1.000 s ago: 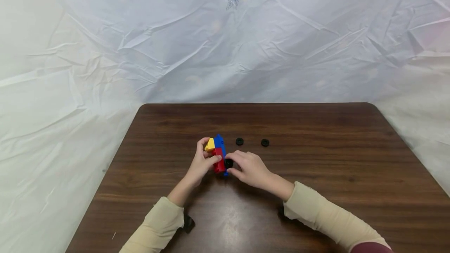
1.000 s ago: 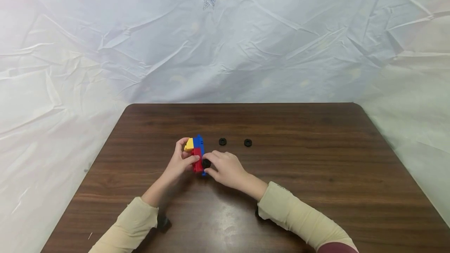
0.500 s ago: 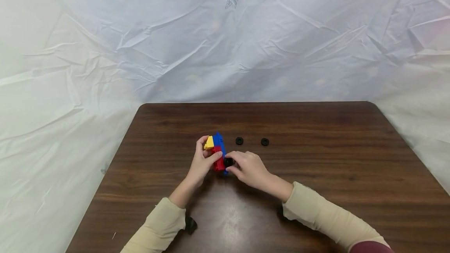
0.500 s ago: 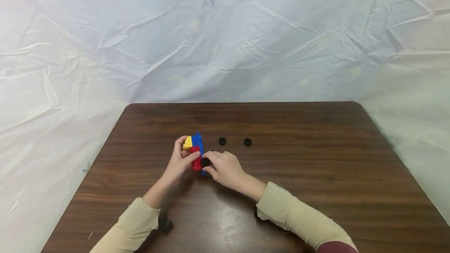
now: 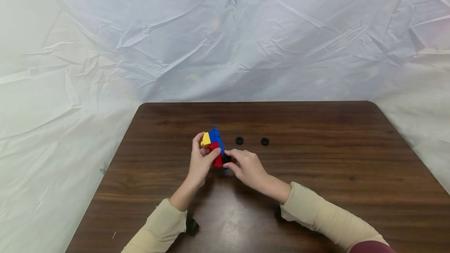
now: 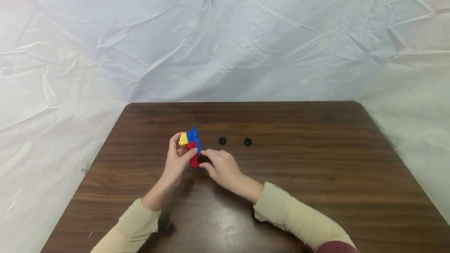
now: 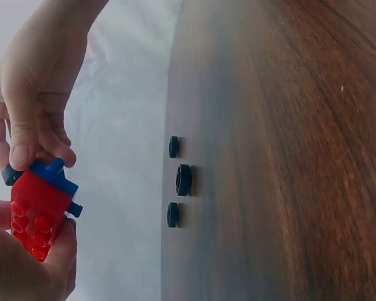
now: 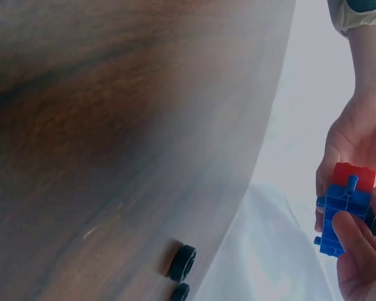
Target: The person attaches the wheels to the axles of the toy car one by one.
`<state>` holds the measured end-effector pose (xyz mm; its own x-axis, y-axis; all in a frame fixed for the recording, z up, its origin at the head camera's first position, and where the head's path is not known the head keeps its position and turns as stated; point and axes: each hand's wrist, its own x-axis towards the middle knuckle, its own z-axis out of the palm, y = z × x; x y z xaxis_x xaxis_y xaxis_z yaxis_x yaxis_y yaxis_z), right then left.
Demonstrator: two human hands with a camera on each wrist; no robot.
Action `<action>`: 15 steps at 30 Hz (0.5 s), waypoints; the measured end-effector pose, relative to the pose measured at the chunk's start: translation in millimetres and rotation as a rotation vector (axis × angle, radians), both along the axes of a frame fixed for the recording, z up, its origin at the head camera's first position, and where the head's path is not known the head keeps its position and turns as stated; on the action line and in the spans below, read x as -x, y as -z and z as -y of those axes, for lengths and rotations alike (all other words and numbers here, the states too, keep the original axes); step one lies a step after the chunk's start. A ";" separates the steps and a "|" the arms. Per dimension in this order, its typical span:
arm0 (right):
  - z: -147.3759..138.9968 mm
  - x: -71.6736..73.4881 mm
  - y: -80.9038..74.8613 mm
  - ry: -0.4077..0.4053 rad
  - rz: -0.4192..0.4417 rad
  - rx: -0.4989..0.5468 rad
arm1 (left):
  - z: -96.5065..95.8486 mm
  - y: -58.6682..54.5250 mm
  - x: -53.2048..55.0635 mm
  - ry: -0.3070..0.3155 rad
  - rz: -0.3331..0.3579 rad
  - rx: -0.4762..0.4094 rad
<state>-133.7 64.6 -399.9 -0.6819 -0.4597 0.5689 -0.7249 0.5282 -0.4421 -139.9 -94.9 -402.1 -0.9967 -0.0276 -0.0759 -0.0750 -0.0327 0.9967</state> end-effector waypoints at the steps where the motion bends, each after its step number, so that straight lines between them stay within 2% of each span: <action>1: 0.9 -0.2 -0.4 -0.001 0.013 0.009 | 0.2 -0.6 -0.3 -0.005 -0.002 -0.003; 4: 3.3 -0.7 -0.4 -0.001 0.043 0.028 | 0.9 -1.2 -1.3 -0.023 -0.013 0.002; 7: 5.4 -1.0 0.9 0.007 0.064 0.027 | 1.3 -1.9 -2.7 -0.022 -0.054 0.027; 11: 5.8 -0.4 3.4 0.015 0.084 0.022 | 0.3 -6.8 -5.2 0.005 -0.105 0.086; 15: 1.2 3.1 5.4 0.025 0.092 -0.037 | 1.0 -4.7 -1.1 0.039 -0.093 0.137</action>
<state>-136.8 63.4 -405.3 -0.7420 -0.4611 0.4866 -0.6685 0.5628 -0.4861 -138.8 -95.9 -397.4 -0.9998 0.0071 0.0188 0.0194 0.1049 0.9943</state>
